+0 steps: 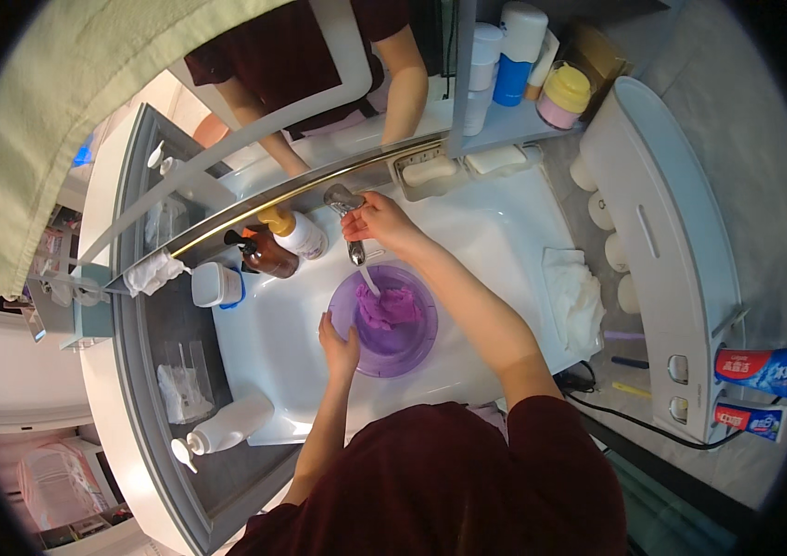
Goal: The person organizes a child's room by placing a book on a shelf, arranging toys in a drawer, and unplugging a cable. They then wipe a desk surface with a tissue and discard it. Finally, they wash a purple cloth in a sink.
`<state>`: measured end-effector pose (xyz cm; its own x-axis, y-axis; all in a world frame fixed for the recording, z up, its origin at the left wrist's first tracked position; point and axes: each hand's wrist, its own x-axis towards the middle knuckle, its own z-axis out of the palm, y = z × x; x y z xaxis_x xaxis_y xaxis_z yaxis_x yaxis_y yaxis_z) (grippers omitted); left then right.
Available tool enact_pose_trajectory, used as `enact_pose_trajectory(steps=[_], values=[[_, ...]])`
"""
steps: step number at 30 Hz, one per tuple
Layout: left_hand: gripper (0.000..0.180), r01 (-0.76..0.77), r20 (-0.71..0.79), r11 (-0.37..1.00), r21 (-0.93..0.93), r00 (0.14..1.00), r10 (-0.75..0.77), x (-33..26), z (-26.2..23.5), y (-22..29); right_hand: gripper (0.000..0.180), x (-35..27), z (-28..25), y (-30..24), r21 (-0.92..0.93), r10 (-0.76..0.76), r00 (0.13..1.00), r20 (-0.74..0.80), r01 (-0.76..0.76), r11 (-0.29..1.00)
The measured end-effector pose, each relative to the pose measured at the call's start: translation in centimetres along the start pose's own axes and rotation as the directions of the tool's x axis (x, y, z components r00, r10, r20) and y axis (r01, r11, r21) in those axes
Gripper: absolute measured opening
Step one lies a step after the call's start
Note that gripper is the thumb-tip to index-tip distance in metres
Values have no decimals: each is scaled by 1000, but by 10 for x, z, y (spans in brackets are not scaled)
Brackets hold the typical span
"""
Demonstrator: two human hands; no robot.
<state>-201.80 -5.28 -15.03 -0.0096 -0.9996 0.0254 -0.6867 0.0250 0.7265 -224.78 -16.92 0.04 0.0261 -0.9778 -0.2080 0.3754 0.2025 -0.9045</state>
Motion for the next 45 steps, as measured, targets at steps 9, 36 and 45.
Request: enact_pose_trajectory(steps=[9, 36, 45], values=[[56, -163, 70, 987, -2, 984, 162, 7, 8, 18, 38, -17, -168, -49, -999, -562, 826, -30, -2, 52], [16, 99, 207, 985, -138, 976, -69, 19, 35, 27, 25, -63, -57, 167, 842, 534, 844, -44, -257, 475], [26, 566, 465, 320, -759, 817, -341, -14, 30, 34, 32, -44, 37, 203, -322, -35, 906, -422, -114, 940]])
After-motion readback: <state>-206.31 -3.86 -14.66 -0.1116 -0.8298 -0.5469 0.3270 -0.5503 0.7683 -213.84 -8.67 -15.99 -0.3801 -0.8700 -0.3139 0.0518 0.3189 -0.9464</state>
